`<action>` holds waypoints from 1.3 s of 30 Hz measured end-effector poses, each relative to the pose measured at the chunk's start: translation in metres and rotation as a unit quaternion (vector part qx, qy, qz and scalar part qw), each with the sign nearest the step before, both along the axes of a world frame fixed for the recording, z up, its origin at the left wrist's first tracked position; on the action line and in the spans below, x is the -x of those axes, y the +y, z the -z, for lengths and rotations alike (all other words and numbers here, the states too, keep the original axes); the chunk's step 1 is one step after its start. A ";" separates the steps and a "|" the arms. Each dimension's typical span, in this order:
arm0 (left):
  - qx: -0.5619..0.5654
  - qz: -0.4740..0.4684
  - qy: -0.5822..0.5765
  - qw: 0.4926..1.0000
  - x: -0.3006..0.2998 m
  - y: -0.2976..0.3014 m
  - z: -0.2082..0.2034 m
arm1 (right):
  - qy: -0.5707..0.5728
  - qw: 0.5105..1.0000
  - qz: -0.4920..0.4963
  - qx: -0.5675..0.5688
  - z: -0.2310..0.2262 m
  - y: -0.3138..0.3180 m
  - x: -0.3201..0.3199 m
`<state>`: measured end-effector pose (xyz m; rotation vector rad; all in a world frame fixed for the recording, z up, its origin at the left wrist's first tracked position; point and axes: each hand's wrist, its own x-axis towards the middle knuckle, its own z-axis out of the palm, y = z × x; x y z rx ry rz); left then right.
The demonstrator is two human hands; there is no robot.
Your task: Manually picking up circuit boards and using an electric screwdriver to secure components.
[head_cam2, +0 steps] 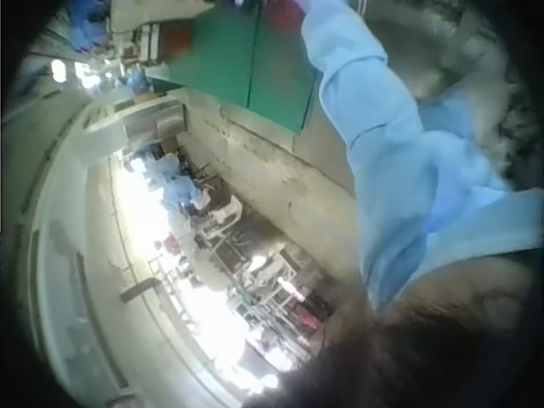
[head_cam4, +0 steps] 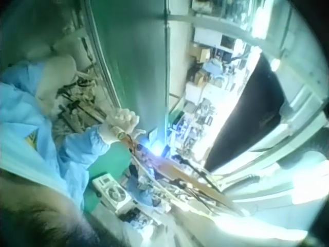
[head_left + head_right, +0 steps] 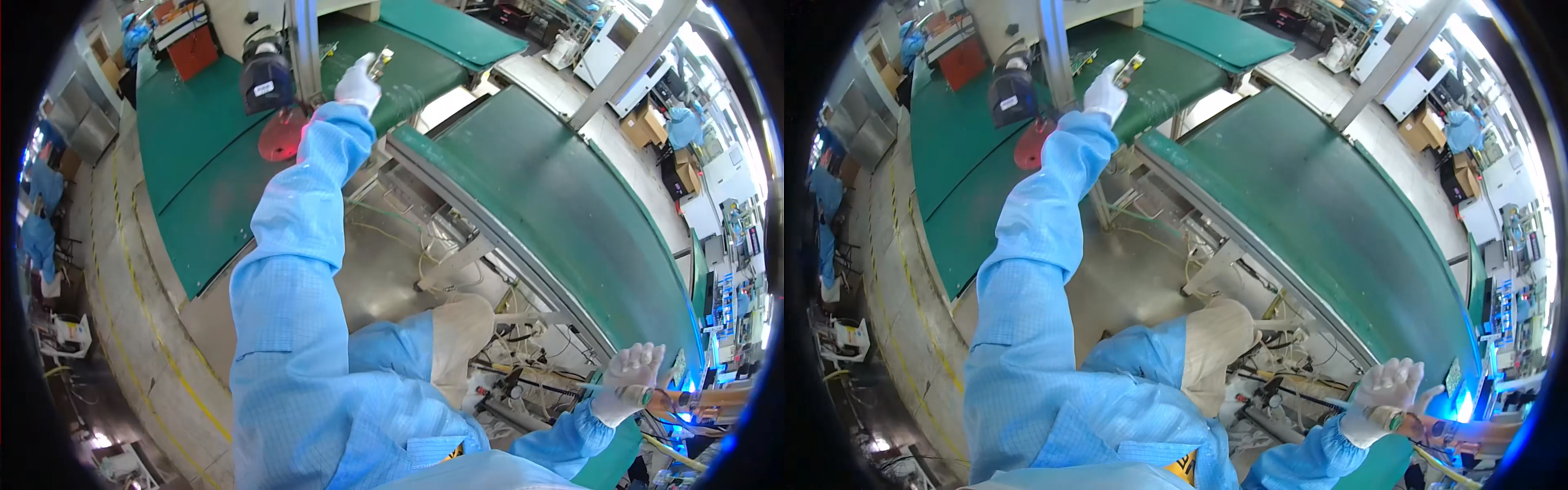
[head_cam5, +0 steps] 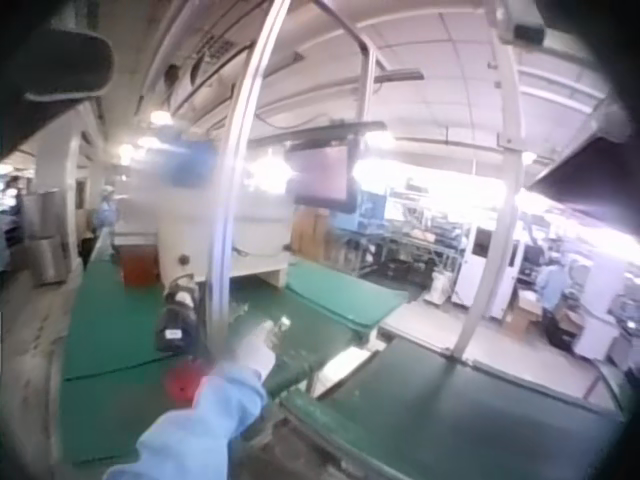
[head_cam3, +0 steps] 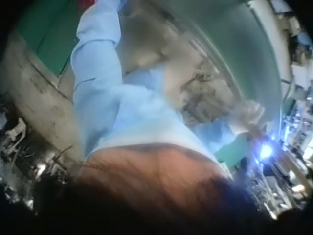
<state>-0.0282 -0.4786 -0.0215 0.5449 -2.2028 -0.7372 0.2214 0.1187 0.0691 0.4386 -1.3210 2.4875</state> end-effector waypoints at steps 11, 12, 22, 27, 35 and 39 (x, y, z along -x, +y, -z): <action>0.258 -0.058 -0.031 0.964 0.046 0.067 -0.007 | -0.238 0.959 0.145 -0.041 0.009 0.046 -0.011; 0.267 -0.003 -0.011 0.964 0.049 0.089 -0.004 | -0.270 0.940 0.199 -0.068 0.000 0.025 -0.005; 0.222 0.482 0.123 0.839 -0.066 0.345 -0.009 | -0.343 0.694 0.284 -0.566 0.036 0.110 0.111; 0.296 0.448 0.104 0.837 -0.071 0.373 -0.001 | -0.273 0.448 0.432 -0.733 0.075 0.211 0.138; 0.323 0.427 0.047 0.843 -0.068 0.376 -0.008 | -0.345 0.397 0.503 -0.686 0.095 0.392 0.145; 0.316 0.437 -0.003 0.842 -0.068 0.382 -0.014 | -0.366 0.344 0.547 -0.670 0.109 0.448 0.125</action>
